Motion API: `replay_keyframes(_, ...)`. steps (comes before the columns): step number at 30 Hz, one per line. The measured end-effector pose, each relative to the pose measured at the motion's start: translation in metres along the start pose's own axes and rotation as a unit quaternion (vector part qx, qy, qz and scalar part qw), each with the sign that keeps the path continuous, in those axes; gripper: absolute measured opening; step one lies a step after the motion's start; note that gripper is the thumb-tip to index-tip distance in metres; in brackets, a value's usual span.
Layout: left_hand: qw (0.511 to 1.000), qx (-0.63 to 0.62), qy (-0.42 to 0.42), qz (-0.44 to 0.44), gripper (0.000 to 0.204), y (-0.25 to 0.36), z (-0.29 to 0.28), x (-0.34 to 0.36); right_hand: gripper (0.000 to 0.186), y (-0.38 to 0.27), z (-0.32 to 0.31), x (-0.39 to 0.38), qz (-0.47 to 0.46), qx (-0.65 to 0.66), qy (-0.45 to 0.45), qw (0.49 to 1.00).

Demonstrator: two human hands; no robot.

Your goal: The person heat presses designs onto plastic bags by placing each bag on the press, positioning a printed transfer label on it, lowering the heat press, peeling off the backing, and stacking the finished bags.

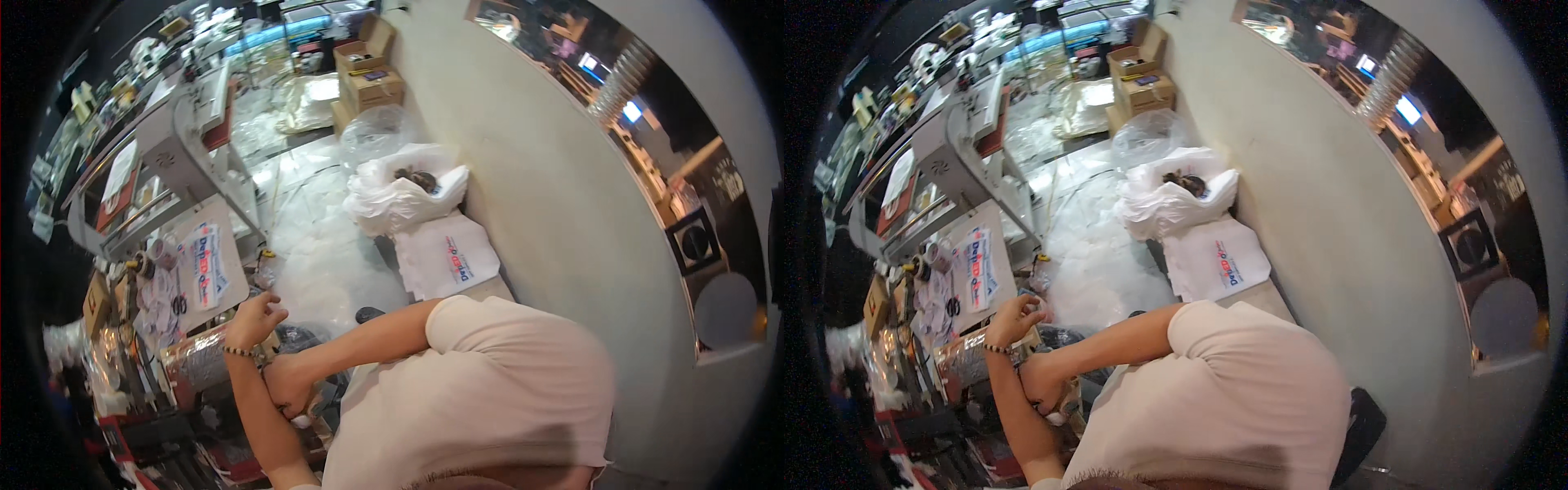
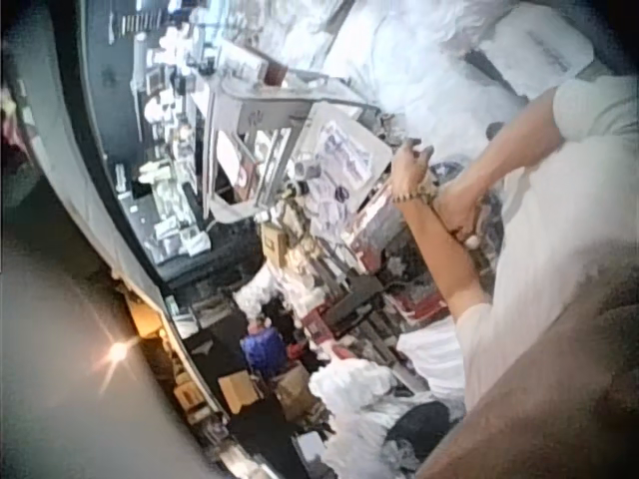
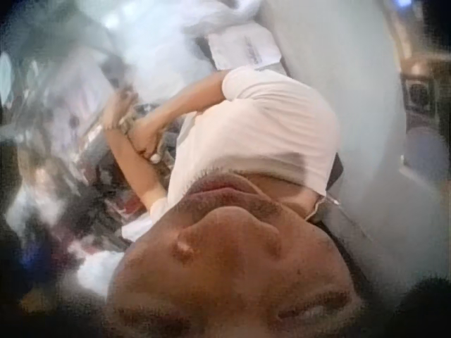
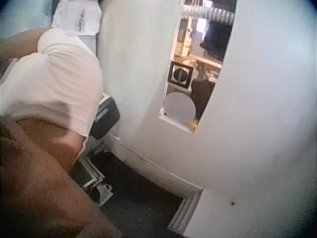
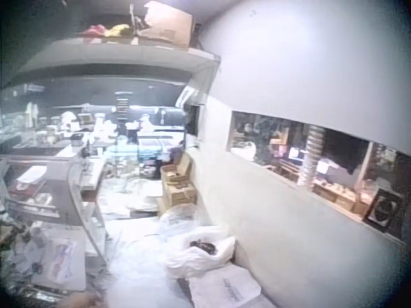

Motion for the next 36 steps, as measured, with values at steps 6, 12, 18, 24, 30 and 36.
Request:
replay_keyframes(6,0.999,-0.021,-0.01,0.035,0.037,-0.002,0.003,-0.01,0.03,-0.002,0.017,0.016,-0.002,-0.051,0.026,0.998)
replay_keyframes(12,0.999,-0.022,-0.038,-0.002,0.034,-0.006,0.006,-0.002,0.029,-0.003,0.015,0.008,0.033,-0.04,0.029,0.998)
replay_keyframes(18,0.999,-0.028,-0.04,0.01,0.031,-0.012,0.003,-0.007,0.027,-0.006,0.016,0.009,0.006,-0.023,0.096,0.995)
replay_keyframes(24,0.997,-0.078,0.013,0.026,0.03,0.004,-0.007,-0.016,0.027,-0.007,-0.001,-0.005,-0.039,-0.018,0.098,0.994)
replay_keyframes(30,0.999,-0.045,0.021,-0.01,0.031,-0.008,-0.005,-0.019,0.025,-0.004,-0.003,-0.002,-0.08,0.018,0.055,0.995)
replay_keyframes(36,1.0,-0.006,0.015,-0.016,0.034,0.003,-0.008,-0.025,0.028,-0.009,-0.009,-0.007,-0.07,0.032,0.065,0.995)
Point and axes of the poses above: each hand's wrist, its own x-axis towards the middle knuckle, its own z-axis out of the palm, y = z × x, the point moved 2 cm from there along x, towards the middle knuckle, and after that the axes turned 7 degrees about -y, right-handed, at the moved point
